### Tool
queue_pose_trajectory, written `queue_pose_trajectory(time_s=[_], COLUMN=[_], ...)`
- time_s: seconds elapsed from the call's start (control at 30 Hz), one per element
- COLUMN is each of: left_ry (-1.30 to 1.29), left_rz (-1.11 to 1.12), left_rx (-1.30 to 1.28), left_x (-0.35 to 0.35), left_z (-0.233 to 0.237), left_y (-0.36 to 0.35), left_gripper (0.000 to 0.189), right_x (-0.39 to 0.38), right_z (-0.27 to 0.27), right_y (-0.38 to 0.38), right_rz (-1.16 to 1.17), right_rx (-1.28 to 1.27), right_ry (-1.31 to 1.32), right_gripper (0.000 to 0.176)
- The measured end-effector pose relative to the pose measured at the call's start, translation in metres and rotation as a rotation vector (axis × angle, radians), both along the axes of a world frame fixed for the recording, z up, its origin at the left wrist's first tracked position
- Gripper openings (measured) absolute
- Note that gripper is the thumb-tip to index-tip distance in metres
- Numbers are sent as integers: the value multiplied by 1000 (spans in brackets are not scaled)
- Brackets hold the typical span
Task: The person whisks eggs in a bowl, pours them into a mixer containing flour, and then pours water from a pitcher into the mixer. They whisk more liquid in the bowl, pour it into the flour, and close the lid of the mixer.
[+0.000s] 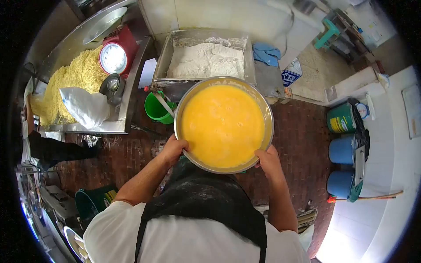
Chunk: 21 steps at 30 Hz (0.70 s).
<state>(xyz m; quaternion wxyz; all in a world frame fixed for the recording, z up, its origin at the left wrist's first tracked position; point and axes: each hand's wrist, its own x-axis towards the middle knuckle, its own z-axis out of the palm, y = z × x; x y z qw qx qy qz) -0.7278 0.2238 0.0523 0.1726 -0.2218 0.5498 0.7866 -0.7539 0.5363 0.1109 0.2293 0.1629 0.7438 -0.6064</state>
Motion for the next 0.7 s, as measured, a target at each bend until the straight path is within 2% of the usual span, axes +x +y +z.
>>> queue_pose_trajectory(time_s=[0.27, 0.33, 0.6, 0.7], left_ry=[-49, -84, -164, -189], left_rz=[7, -58, -150, -212], left_rx=[40, 47, 175, 184], left_x=[-90, -117, -188, -207], left_z=[9, 10, 20, 10], left_y=[-6, -17, -43, -52], left_gripper=[38, 38, 43, 42], right_x=[-95, -115, -165, -177], right_z=[7, 9, 36, 46], right_y=[-9, -15, -48, -60], right_rz=[4, 8, 19, -70], right_rx=[65, 107, 243, 270], right_ry=[-2, -10, -66, -41], right_gripper=[28, 27, 22, 21])
